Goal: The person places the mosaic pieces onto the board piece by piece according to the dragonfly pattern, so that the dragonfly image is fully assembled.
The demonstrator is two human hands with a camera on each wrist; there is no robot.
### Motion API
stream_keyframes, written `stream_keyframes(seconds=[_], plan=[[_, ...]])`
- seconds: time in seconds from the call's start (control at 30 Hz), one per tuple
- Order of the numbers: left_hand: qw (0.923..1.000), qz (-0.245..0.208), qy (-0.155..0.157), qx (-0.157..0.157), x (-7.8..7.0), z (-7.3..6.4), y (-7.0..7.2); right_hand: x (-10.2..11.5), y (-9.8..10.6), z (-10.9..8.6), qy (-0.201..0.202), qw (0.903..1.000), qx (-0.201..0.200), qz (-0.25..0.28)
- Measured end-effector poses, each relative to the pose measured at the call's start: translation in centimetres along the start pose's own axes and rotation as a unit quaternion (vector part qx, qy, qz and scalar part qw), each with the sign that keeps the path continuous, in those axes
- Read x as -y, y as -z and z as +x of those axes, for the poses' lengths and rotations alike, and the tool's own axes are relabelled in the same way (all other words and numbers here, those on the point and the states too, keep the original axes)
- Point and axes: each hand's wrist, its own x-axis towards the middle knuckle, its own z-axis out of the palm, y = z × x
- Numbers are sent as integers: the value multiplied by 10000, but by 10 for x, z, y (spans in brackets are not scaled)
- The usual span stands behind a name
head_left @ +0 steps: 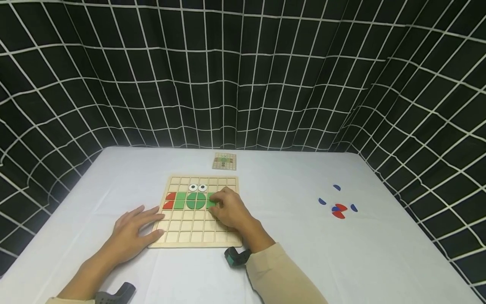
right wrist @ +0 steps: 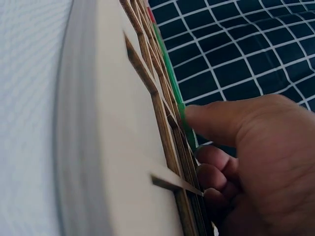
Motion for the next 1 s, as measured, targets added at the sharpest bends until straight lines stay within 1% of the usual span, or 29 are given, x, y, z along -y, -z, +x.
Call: stream_keyframes(seconds=[0.1, 0.27, 0.5, 0.67, 0.73, 0.83, 0.87, 1.0], plan=[[10000, -14, 13, 10, 1, 0, -3, 0, 4, -1, 49, 10000, -29, 7], [10000, -21, 14, 36, 1, 1, -4, 2, 12, -2, 79, 9998, -203, 50], [10000, 25, 29, 67, -1, 3, -2, 0, 9, -1, -233, 9997, -35, -118], [9999, 85, 104, 82, -2, 3, 1, 0, 8, 2, -296, 9994, -106, -129], [9999, 67, 105, 68, -2, 3, 0, -1, 11, 2, -227, 9996, -128, -54], [9998, 45, 154, 97, 0, 4, -1, 1, 23, 0, -94, 9996, -174, 212], [9998, 40, 165, 107, 0, 4, -2, 3, 29, -1, 8, 9992, -219, 326], [9998, 44, 161, 81, 1, 2, -2, 17, 63, -7, 475, 9948, -501, 746]])
